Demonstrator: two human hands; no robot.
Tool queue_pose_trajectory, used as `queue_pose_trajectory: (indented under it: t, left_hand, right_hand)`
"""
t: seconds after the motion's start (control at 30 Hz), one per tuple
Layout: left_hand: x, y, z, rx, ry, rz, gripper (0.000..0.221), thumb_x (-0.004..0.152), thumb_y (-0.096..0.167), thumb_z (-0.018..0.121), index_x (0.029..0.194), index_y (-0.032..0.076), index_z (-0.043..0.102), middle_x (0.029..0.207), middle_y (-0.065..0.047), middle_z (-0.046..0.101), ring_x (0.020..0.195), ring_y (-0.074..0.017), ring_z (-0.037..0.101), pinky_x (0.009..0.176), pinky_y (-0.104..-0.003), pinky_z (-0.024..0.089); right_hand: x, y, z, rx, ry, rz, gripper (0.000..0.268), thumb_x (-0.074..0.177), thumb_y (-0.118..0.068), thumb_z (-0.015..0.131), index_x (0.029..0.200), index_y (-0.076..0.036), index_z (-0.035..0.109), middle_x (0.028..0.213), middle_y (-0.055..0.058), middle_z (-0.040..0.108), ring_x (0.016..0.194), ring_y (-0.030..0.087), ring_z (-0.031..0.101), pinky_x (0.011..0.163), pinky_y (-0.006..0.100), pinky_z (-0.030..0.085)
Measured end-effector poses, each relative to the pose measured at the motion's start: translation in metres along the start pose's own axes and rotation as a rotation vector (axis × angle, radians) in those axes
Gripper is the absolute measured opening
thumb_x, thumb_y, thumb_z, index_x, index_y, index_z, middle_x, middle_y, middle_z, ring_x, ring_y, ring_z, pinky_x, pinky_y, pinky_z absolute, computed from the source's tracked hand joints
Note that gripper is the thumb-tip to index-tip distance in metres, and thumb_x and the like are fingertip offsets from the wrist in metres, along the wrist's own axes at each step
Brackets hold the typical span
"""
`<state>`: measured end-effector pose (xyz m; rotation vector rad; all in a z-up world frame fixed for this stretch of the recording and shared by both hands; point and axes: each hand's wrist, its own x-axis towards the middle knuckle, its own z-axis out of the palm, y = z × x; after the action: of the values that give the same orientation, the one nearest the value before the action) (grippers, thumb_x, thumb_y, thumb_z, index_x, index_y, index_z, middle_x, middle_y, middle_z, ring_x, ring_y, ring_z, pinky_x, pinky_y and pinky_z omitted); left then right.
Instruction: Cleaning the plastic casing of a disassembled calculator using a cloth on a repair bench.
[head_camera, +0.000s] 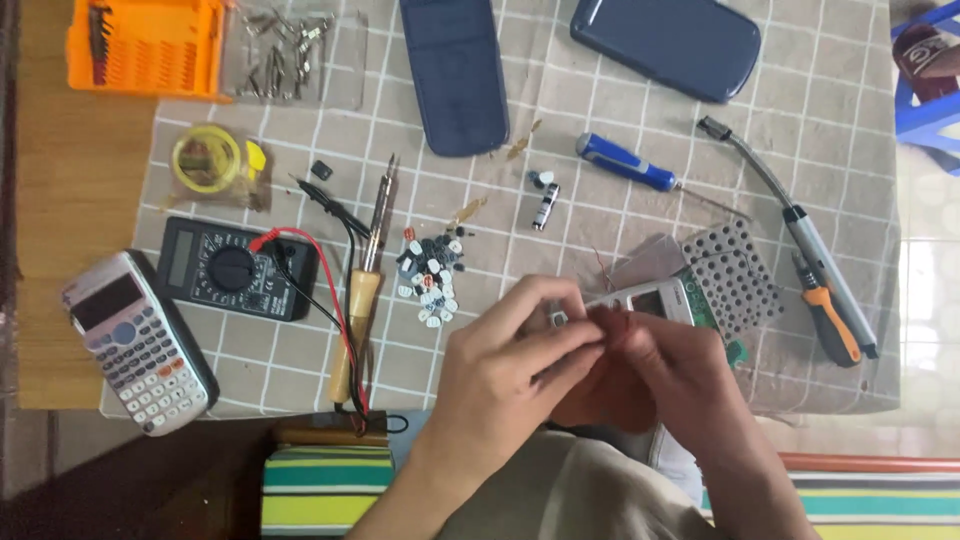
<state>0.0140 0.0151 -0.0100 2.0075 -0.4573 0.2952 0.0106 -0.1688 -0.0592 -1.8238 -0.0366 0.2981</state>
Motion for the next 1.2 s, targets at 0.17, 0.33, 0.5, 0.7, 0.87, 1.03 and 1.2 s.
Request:
queue_pose_trajectory:
  t: [0.17,0.33,0.5,0.7,0.87,1.03,1.2]
  left_hand:
    - [-0.002,0.002,-0.001,0.091,-0.107,0.004,0.015,0.075,-0.003,0.071,0.08,0.008,0.062,0.099,0.002,0.049,0.061,-0.0128,0.045,0.046,-0.023,0.042]
    - [-0.002,0.014,-0.001,0.034,-0.104,0.038,0.015,0.086,0.015,0.058,0.079,0.001,0.057,0.101,-0.004,0.05,0.072,-0.0141,0.053,0.06,-0.026,0.044]
    - [-0.012,0.019,0.003,0.128,-0.05,0.055,0.01,0.091,0.011,0.053,0.089,0.001,0.054,0.107,-0.005,0.048,0.087,-0.0184,0.058,0.071,-0.029,0.049]
    - [-0.017,0.004,-0.011,0.04,0.001,0.127,0.007,0.084,0.003,0.059,0.078,0.002,0.062,0.101,-0.005,0.053,0.075,-0.0142,0.06,0.059,-0.025,0.05]
    - [-0.02,-0.028,-0.037,0.418,0.098,-0.05,0.015,0.077,0.009,0.071,0.089,0.012,0.063,0.1,0.004,0.056,0.065,-0.0067,0.052,0.061,-0.021,0.043]
    - [-0.008,-0.037,-0.053,0.507,-0.034,-0.214,0.014,0.077,0.0,0.062,0.09,0.005,0.064,0.096,0.0,0.056,0.083,-0.0188,0.058,0.058,-0.032,0.05]
    - [0.008,-0.031,-0.062,0.417,-0.137,-0.405,0.019,0.08,0.002,0.055,0.096,0.007,0.065,0.101,0.004,0.06,0.066,-0.0164,0.06,0.058,-0.03,0.045]
  right_hand:
    - [-0.006,-0.005,-0.004,0.08,-0.087,0.111,0.028,0.07,-0.011,0.068,0.094,0.002,0.067,0.074,0.004,0.066,0.071,0.006,0.052,0.06,0.019,0.046]
    - [-0.009,-0.019,0.007,-0.246,0.174,0.129,0.034,0.084,-0.024,0.055,0.055,-0.007,0.056,0.048,-0.003,0.041,0.049,0.005,0.033,0.039,0.023,0.023]
    - [-0.015,-0.021,0.021,-0.318,0.348,0.107,0.045,0.093,-0.019,0.051,0.051,-0.008,0.039,0.05,-0.006,0.026,0.051,0.005,0.025,0.042,0.024,0.017]
    - [-0.015,-0.018,0.006,-0.276,-0.018,-0.027,0.04,0.087,-0.034,0.047,0.056,-0.008,0.047,0.052,-0.004,0.035,0.054,0.006,0.032,0.044,0.021,0.027]
    - [-0.015,-0.002,-0.004,-0.073,0.122,0.07,0.042,0.093,-0.03,0.044,0.057,-0.007,0.042,0.061,-0.005,0.033,0.059,0.007,0.029,0.051,0.022,0.023]
    - [-0.018,0.004,-0.012,-0.022,0.089,0.075,0.041,0.092,-0.028,0.046,0.06,-0.004,0.051,0.061,-0.004,0.041,0.061,0.008,0.035,0.053,0.022,0.029]
    - [-0.021,0.0,-0.018,-0.005,0.038,0.029,0.043,0.091,-0.03,0.045,0.055,-0.005,0.048,0.056,-0.004,0.039,0.057,0.008,0.034,0.05,0.021,0.027]
